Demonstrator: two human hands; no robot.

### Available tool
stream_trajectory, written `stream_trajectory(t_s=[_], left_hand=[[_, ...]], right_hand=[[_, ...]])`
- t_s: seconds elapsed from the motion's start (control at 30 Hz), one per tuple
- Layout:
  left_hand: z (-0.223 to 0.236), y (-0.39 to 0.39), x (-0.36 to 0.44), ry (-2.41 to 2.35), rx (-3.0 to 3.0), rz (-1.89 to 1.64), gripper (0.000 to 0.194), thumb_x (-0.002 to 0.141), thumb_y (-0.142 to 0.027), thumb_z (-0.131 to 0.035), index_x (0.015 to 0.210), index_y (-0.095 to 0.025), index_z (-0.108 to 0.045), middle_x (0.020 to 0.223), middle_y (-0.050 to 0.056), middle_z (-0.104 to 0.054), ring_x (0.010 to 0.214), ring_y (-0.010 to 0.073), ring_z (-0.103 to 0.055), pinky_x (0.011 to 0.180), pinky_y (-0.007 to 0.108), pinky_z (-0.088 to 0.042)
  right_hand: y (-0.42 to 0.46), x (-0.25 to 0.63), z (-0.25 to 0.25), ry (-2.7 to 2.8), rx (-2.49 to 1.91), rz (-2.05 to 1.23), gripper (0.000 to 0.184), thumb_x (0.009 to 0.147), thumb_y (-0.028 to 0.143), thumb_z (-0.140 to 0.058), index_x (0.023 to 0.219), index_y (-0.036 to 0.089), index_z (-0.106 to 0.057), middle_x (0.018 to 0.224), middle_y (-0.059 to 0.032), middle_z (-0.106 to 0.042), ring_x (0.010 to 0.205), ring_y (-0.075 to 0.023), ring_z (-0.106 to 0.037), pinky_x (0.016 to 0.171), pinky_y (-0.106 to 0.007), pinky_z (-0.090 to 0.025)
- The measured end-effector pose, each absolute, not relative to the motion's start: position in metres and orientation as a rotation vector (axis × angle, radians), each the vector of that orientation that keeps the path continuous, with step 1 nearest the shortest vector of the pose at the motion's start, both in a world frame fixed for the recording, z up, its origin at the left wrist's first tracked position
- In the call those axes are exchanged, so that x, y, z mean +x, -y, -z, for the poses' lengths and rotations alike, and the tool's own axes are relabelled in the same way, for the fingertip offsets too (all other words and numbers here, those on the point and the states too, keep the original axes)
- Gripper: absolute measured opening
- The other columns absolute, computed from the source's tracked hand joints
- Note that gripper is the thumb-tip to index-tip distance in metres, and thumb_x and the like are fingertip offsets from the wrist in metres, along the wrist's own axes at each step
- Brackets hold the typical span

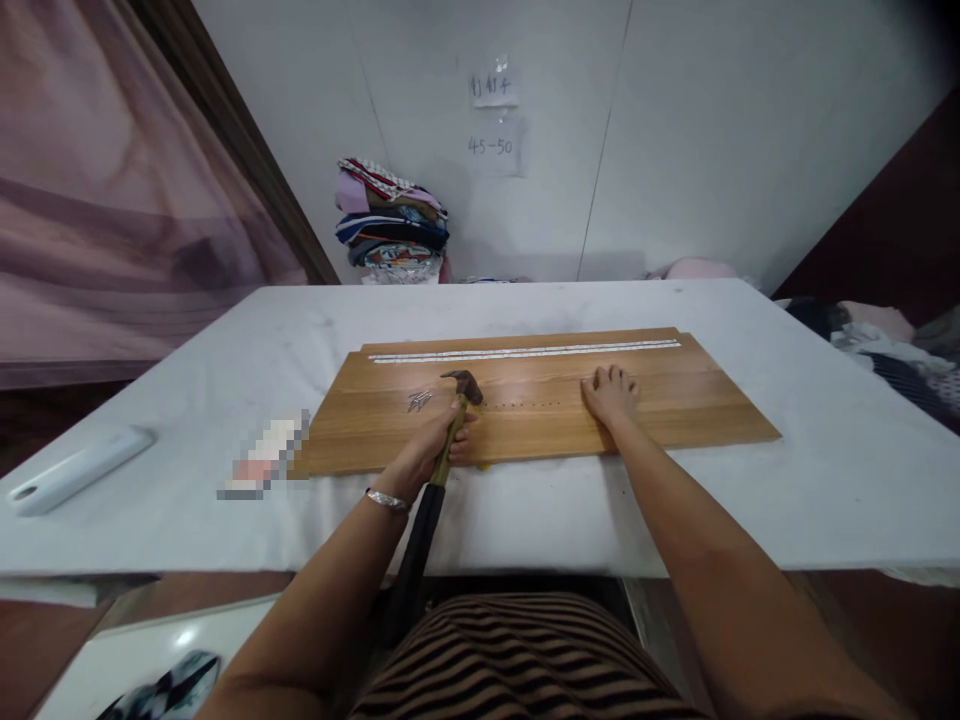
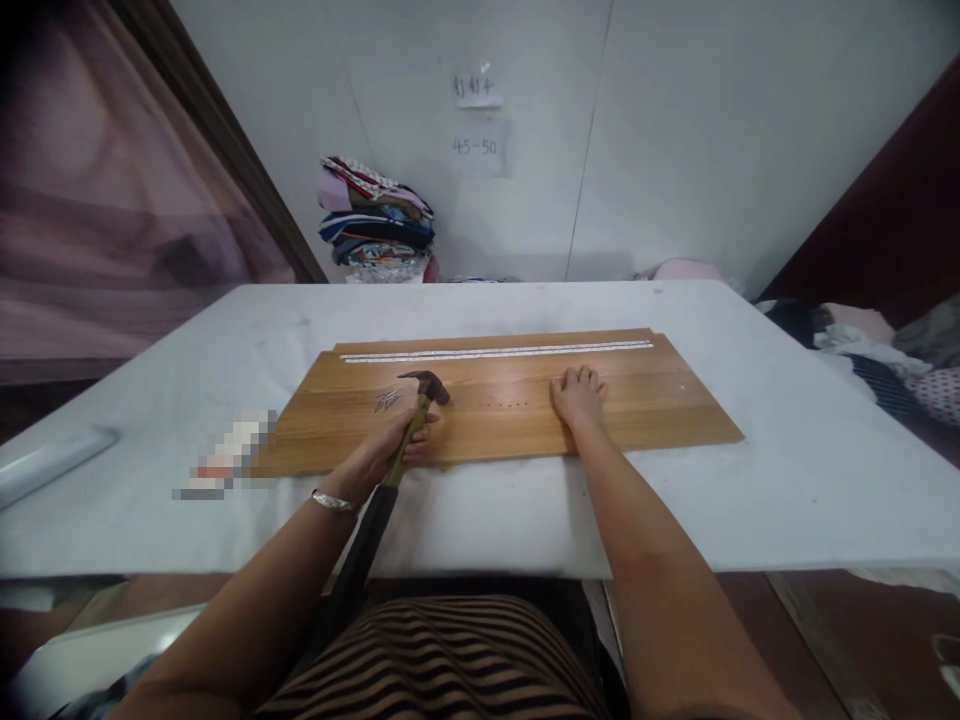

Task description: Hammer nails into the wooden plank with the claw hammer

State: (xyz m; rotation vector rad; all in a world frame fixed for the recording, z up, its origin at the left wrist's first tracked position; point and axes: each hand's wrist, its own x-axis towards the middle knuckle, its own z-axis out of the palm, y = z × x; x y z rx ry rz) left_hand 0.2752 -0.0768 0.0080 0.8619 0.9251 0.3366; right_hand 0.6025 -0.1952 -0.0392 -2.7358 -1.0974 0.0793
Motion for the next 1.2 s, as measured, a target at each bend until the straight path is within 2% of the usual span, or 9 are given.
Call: stream_trajectory(t_s=[0.27,0.5,0.93,1.1,1.2], left_hand=[[-0.003,0.073,0.275,-0.997,0.844,-0.355,0.048,0.097,-0.066,-0.063,0.098,-0.018,-0.061,0.057,-0.010,-0.038,0.035,0.0050,-0.028,0.034,0.017,-0.021],[-0.010,0.077,0.278,-1.053,0.878,-0.334,0.046,0.095,-0.064,-0.068,0.100,-0.018,-0.062,0.057,-0.009,-0.041,0.036,0.0057,-0.032,0.035,0.017,-0.023],[-0.015,0.076,0.279,-1.054,0.866,-0.328,0.041,0.103,-0.059,-0.057,0.100,-0.018,-0.060,0.057,-0.010,-0.040,0.035,0.0058,-0.032,0.033,0.015,-0.021],[-0.014,0.074,0.277,-0.996,0.856,-0.317,0.043,0.100,-0.061,-0.061,0.102,-0.018,-0.059,0.058,-0.010,-0.040,0.035,0.0060,-0.034,0.033,0.015,-0.023],[-0.014,0.074,0.278,-1.044,0.855,-0.315,0.043,0.102,-0.060,-0.059,0.101,-0.017,-0.060,0.057,-0.010,-0.040,0.034,0.0057,-0.033,0.033,0.015,-0.022]], right_hand=[[0.194,0.601,0.036,1.083,-2.729,-0.116,0.061,0.109,0.047,-0.031,0.150,0.012,-0.059,0.168,-0.0239,-0.045,0.156,-0.0385,-0.035,0.125,-0.062,-0.025],[0.194,0.601,0.036,1.088,-2.727,-0.113,0.060,0.109,0.047,-0.031,0.148,0.013,-0.062,0.167,-0.0240,-0.047,0.155,-0.0385,-0.036,0.125,-0.062,-0.026],[0.195,0.600,0.035,1.086,-2.713,-0.127,0.061,0.109,0.047,-0.031,0.151,0.011,-0.059,0.169,-0.0239,-0.044,0.157,-0.0392,-0.034,0.126,-0.062,-0.024],[0.196,0.599,0.034,1.080,-2.703,-0.127,0.062,0.109,0.047,-0.033,0.151,0.011,-0.060,0.170,-0.0238,-0.044,0.158,-0.0399,-0.034,0.127,-0.062,-0.023],[0.195,0.598,0.034,1.074,-2.702,-0.121,0.061,0.109,0.046,-0.033,0.150,0.010,-0.060,0.169,-0.0246,-0.045,0.157,-0.0397,-0.034,0.127,-0.063,-0.023]])
